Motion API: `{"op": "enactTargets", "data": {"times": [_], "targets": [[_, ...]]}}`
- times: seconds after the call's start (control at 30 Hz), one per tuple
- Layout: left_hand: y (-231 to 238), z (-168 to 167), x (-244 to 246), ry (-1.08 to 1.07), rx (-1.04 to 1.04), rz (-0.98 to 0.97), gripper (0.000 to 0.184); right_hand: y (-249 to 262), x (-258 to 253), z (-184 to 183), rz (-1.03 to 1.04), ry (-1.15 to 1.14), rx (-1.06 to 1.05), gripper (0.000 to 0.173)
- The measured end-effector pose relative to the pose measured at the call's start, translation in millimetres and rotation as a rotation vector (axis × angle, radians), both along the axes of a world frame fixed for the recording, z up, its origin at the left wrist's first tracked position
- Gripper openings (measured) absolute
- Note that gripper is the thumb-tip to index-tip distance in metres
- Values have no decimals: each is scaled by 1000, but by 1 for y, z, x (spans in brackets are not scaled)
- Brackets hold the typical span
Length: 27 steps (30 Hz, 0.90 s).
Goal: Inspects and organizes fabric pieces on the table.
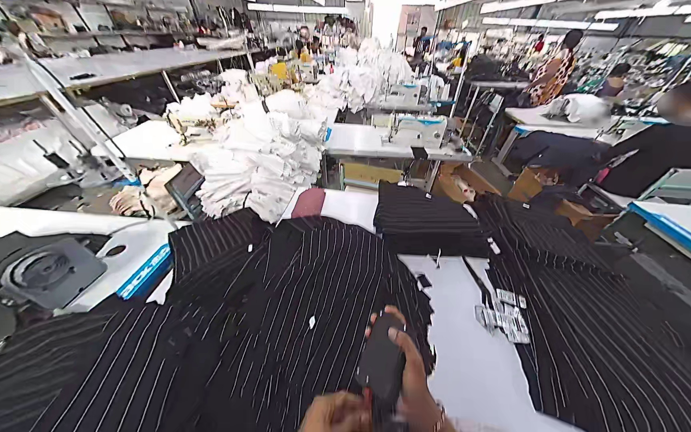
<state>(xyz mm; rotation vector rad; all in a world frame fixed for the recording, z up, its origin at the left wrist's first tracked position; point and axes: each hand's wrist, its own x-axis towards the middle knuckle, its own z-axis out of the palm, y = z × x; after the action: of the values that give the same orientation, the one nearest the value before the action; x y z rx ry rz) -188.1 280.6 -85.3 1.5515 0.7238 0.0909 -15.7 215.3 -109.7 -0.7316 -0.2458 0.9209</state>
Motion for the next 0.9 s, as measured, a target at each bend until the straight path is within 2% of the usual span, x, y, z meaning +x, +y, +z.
{"op": "enactTargets", "data": {"times": [0.07,0.2,0.33,0.43,0.57,0.73,0.9], "targets": [[3,-14,-8,-92,31,-15,27,6,2,15,16,-10,-4,56],[14,5,-12,-159,24,5,42,21,8,45,1,19,62,56],[13,10,-20,-228,123,226,22,30,7,55,33,86,166,58],[9,6,-20,-243,228,338,25,35,0,55,72,143,181,59],[6,3,-17,-288,210,367,30,40,-9,55,101,207,163,58],[-6,11,-19,-262,563,541,23,44,-12,56,84,255,87,46],[-16,37,-26,-159,447,246,33,45,-13,53,39,236,-101,36]]}}
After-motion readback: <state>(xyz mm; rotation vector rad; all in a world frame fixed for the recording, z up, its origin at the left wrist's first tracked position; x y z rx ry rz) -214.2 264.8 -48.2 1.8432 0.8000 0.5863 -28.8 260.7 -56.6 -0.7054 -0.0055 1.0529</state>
